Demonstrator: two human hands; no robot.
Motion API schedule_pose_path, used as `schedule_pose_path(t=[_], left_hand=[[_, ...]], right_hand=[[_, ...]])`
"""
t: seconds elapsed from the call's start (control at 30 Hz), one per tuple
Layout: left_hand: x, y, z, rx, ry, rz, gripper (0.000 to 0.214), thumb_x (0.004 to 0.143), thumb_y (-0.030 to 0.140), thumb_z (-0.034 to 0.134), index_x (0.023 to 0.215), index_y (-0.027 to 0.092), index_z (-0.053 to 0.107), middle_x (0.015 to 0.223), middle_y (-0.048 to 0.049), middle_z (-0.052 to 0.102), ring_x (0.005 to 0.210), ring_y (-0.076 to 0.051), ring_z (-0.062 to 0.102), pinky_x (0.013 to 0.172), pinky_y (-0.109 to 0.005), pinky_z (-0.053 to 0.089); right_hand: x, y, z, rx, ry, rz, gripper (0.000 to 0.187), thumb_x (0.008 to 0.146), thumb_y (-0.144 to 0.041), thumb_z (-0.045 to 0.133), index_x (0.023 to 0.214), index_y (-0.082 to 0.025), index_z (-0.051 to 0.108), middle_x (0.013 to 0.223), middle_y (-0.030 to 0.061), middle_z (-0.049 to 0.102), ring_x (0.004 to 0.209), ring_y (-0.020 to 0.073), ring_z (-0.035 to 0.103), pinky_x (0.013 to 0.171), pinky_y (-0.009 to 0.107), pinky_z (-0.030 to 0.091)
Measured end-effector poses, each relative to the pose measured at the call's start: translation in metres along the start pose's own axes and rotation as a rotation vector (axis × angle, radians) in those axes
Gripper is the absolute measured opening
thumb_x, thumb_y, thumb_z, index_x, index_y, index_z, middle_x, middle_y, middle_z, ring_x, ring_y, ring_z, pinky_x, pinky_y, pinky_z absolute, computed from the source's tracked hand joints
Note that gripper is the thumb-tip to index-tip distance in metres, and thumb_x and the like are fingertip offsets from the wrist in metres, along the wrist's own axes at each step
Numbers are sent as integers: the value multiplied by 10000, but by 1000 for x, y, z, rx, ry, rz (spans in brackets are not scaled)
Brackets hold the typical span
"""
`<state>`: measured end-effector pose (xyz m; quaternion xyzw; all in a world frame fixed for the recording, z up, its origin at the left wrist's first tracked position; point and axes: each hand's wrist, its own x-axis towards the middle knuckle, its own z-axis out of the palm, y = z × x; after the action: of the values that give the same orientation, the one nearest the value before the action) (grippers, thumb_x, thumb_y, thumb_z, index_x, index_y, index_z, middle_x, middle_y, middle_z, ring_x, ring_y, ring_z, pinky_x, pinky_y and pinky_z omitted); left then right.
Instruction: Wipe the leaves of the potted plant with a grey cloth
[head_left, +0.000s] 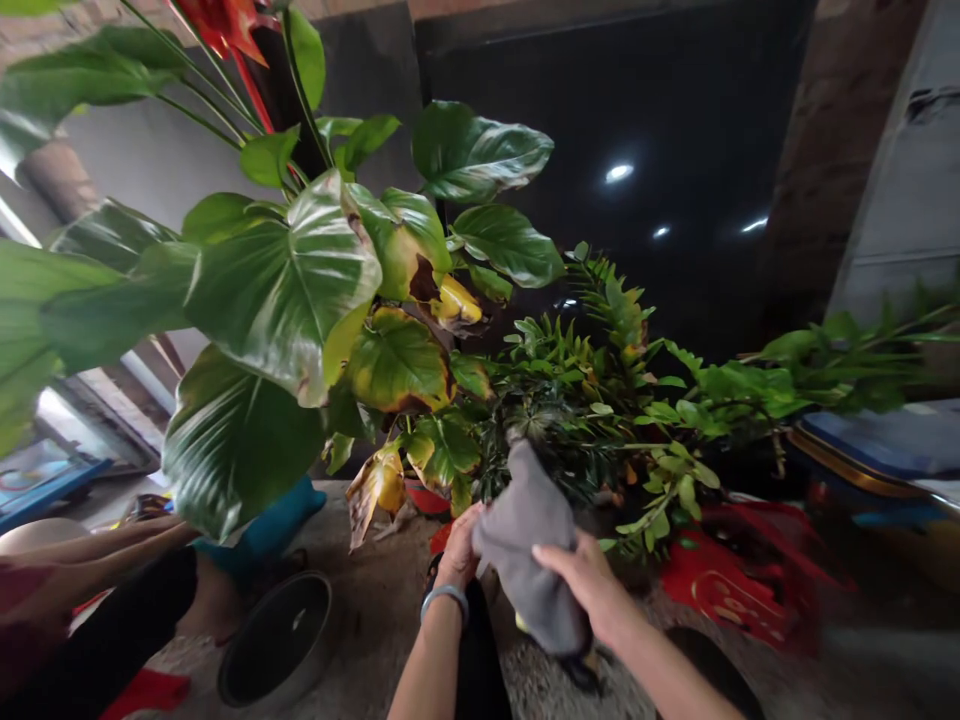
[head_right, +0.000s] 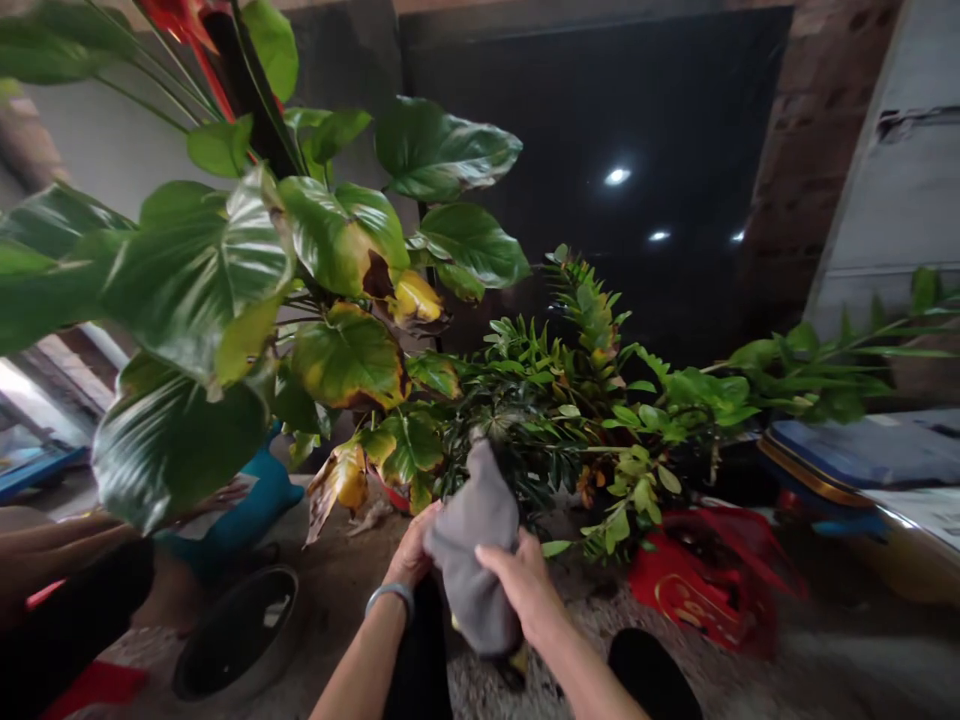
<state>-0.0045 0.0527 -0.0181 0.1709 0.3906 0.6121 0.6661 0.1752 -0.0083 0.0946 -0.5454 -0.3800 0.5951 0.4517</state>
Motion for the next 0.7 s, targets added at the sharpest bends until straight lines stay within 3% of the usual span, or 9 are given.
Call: schedule_pose_path(t=[0.07, 0.17, 0.3, 0.37, 0.47, 0.6, 0.7], left_hand=[[0, 2, -2, 9, 24, 17, 273, 569, 243, 886, 767, 140, 731, 695, -47, 725, 601, -168, 640, 656, -297, 523], [-1, 4, -2, 34, 46, 42, 271, 533, 230, 900, 716, 158, 714, 673, -28, 723, 604, -167, 641, 635, -281, 523], [-6, 7, 3, 48, 42, 34, 260, 537, 241, 898, 678, 163, 694, 652, -18, 713, 588, -161, 640, 626, -285, 531], [-9, 9, 5, 49, 50, 20, 284, 532, 256, 900, 716, 154, 708, 663, -23, 719, 567, -150, 637, 610, -281, 529], [-12, 12, 5, 44, 55, 9, 333, 499, 261, 915, 735, 142, 712, 671, -34, 724, 566, -147, 645, 605, -274, 527], [-10, 12, 1, 47, 49, 7, 345, 502, 264, 914, 748, 142, 705, 721, -53, 744, 585, -158, 654, 612, -283, 522], [-8, 11, -1, 72, 37, 7, 302, 549, 265, 890, 745, 149, 691, 713, -53, 736, 599, -166, 652, 623, -294, 514]], right_hand=[[-19, 14, -9, -15, 2, 86, 336, 452, -335, 713, 754, -186, 724, 696, 79, 765, 767, 329, 709, 703, 385, 542], [-31, -6, -22, 1, 2, 28, 393, 471, -353, 766, 822, -176, 744, 763, 83, 781, 790, 320, 711, 698, 371, 543], [1, -61, -26, 135, 69, -241, 415, 455, -405, 829, 790, -171, 756, 790, 79, 789, 814, 317, 705, 748, 379, 531], [21, -70, -24, 215, 148, -242, 385, 396, -385, 831, 715, -187, 742, 741, 62, 783, 807, 316, 702, 760, 382, 526], [27, -47, -23, 258, 161, -102, 337, 376, -371, 796, 651, -191, 725, 648, 64, 762, 722, 318, 704, 703, 401, 534], [-9, -3, -35, 132, 136, 69, 316, 407, -381, 788, 645, -181, 731, 607, 75, 749, 639, 298, 701, 612, 374, 539], [-20, -14, -49, 130, 112, 12, 358, 429, -383, 815, 712, -176, 743, 643, 74, 763, 636, 293, 710, 603, 364, 552]])
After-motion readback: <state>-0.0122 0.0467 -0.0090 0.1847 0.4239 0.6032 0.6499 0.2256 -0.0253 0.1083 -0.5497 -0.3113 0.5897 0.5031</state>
